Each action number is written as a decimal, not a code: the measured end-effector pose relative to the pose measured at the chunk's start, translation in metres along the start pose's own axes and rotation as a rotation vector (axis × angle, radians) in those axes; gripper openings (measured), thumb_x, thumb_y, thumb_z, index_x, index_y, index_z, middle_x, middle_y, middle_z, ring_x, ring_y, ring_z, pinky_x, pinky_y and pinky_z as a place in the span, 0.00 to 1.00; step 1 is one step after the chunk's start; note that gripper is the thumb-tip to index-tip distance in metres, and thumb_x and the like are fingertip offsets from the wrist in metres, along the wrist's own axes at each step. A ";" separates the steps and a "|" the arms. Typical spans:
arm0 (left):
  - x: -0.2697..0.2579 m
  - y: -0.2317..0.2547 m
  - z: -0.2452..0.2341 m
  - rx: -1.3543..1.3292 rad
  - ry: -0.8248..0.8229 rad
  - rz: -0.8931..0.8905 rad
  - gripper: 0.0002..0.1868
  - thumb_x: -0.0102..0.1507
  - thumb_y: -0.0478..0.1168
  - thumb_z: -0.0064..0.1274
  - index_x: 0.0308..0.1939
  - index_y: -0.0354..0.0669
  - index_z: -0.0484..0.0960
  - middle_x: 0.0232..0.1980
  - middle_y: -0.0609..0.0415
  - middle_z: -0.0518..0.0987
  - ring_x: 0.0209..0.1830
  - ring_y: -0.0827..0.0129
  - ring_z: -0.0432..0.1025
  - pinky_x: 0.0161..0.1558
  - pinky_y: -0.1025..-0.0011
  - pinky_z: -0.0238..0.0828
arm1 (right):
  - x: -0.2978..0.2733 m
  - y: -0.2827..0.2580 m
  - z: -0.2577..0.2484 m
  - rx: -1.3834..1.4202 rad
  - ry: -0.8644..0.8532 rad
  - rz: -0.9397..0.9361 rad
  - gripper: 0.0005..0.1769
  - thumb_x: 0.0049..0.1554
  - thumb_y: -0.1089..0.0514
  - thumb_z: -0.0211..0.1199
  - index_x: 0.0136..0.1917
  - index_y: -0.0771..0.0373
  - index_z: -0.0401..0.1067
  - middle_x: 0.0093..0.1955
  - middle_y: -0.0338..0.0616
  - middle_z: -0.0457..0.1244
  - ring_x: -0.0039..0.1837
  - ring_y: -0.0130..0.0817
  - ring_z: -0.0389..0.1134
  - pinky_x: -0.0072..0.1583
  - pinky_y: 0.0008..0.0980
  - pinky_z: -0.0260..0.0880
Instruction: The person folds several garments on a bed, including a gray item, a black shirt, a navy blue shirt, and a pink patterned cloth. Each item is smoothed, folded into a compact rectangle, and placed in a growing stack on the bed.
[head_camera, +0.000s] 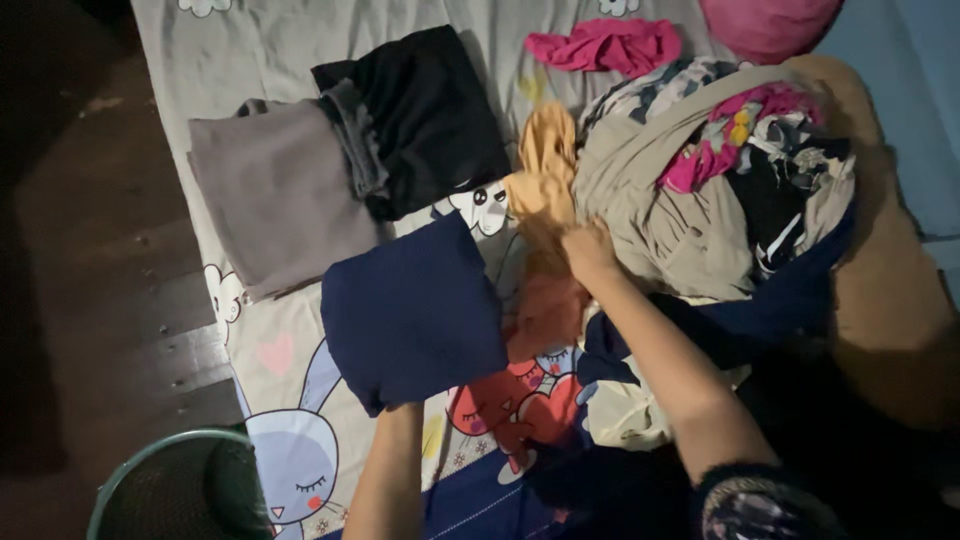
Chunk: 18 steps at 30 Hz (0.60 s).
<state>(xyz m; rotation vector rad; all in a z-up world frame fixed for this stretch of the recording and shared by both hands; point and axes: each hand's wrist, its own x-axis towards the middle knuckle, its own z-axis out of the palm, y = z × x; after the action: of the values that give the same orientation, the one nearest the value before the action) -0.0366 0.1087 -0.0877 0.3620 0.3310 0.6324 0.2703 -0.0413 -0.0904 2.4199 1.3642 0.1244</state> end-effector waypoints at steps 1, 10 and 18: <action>0.001 -0.002 0.003 -0.003 -0.002 -0.007 0.29 0.63 0.50 0.32 0.64 0.38 0.51 0.65 0.46 0.55 0.63 0.57 0.52 0.63 0.63 0.46 | -0.019 0.009 0.020 -0.009 -0.093 -0.014 0.11 0.49 0.60 0.48 0.39 0.57 0.72 0.39 0.41 0.64 0.47 0.33 0.63 0.55 0.32 0.58; 0.003 -0.011 0.038 -0.048 -0.029 -0.096 0.30 0.62 0.52 0.32 0.63 0.38 0.52 0.65 0.46 0.55 0.63 0.56 0.52 0.63 0.62 0.46 | -0.132 -0.003 0.008 0.209 -0.620 -0.173 0.11 0.44 0.59 0.50 0.38 0.59 0.73 0.36 0.47 0.63 0.43 0.39 0.64 0.49 0.37 0.57; 0.055 -0.031 0.079 -0.106 -0.079 -0.139 0.31 0.61 0.53 0.32 0.63 0.39 0.53 0.64 0.46 0.56 0.63 0.55 0.52 0.62 0.61 0.46 | 0.031 0.037 -0.135 0.567 -0.227 -0.082 0.10 0.41 0.67 0.51 0.40 0.67 0.66 0.35 0.56 0.62 0.40 0.51 0.64 0.41 0.46 0.64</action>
<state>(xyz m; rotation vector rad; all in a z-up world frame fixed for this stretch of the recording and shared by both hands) 0.0526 0.1020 -0.0412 0.2597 0.2436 0.4954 0.2835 0.0035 0.0449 2.6952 1.5409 -0.6189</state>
